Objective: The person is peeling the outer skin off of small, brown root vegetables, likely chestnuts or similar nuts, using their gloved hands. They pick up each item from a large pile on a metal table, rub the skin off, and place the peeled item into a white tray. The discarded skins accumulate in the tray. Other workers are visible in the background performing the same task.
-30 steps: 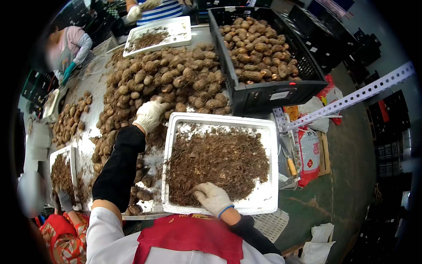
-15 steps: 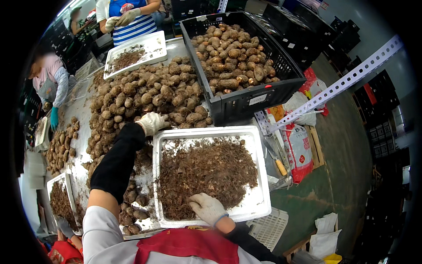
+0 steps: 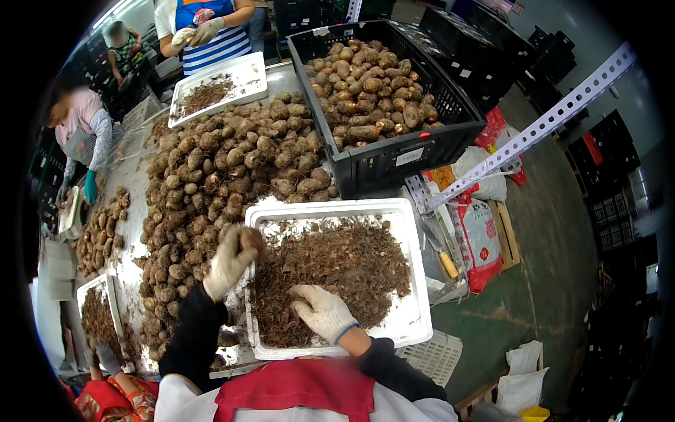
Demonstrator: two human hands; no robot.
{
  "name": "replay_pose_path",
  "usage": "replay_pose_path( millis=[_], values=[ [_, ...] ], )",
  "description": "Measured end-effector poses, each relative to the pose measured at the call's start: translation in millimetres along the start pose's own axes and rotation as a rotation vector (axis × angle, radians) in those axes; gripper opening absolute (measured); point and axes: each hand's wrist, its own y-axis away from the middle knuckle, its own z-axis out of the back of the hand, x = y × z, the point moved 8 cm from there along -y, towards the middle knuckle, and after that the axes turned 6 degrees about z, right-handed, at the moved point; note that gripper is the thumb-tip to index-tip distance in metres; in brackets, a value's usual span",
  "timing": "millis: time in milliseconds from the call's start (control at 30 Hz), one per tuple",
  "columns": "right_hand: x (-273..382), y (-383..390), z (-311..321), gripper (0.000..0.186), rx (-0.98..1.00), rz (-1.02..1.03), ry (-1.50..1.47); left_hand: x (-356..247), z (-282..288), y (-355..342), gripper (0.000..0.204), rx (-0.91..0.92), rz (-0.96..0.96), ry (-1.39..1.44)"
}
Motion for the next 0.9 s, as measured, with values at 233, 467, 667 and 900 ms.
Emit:
replay_pose_path(
  millis=[233,467,667,900],
  values=[
    [10,-4,5,0.044,-0.09,0.043,-0.167,-41,-58,83,0.05,0.041,-0.021,0.216],
    [-5,3,1,0.048,-0.126,0.001,-0.479,-36,-61,98,0.061,-0.039,-0.006,0.284],
    [32,3,23,0.052,-0.153,0.141,-0.218,-28,-64,101,0.075,-0.022,-0.052,0.415],
    [55,-4,27,0.042,-0.225,0.349,-0.076,-6,-87,103,0.058,0.245,0.22,0.862]
  ],
)
